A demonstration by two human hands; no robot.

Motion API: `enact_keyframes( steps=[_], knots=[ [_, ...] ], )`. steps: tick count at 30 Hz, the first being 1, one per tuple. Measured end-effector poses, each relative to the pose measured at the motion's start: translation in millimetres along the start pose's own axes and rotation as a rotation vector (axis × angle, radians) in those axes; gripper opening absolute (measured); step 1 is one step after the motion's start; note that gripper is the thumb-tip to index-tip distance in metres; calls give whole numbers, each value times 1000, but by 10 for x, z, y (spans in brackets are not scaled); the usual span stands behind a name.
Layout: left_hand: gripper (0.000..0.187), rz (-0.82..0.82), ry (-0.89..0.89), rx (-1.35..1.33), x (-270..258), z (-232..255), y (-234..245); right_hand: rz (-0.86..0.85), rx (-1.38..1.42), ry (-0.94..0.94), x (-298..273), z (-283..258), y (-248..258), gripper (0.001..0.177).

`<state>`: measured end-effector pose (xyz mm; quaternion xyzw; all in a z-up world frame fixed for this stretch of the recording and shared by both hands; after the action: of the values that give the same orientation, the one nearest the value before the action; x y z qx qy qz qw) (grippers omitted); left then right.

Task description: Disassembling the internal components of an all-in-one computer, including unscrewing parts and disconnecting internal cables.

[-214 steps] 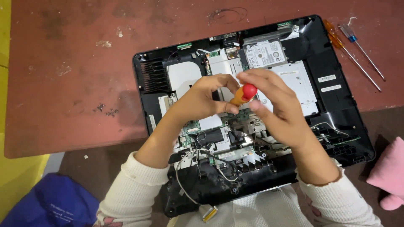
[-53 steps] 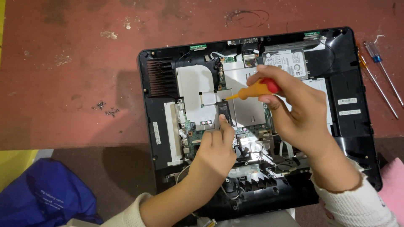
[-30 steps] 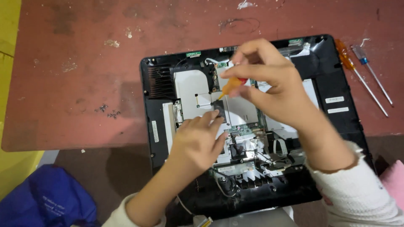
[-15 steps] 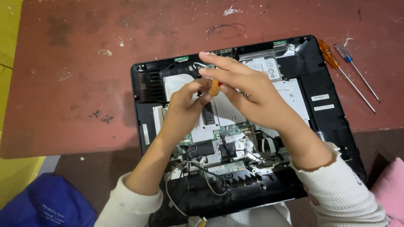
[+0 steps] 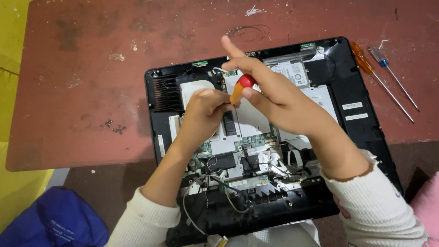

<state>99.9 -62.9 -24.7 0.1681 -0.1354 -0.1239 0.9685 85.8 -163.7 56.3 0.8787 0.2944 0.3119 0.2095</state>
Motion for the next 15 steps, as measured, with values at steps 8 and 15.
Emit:
enact_keyframes(
  steps=[8, 15],
  knots=[
    [19, 90, -99, 299, -11, 33, -41, 195, -362, -101, -46, 64, 65, 45],
    [28, 130, -89, 289, -10, -19, 21, 302, -112, -51, -26, -34, 25, 41]
  ],
)
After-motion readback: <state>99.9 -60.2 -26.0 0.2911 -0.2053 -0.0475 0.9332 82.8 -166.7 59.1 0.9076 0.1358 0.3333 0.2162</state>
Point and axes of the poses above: each hand's wrist, its own x-axis towards the middle knuckle, its own y-axis out of the back of the hand, z = x × y, the point moved 9 cm from there along x, towards the middle knuckle, and after that the axes turned 10 degrees about y, right-handed, at the moved point
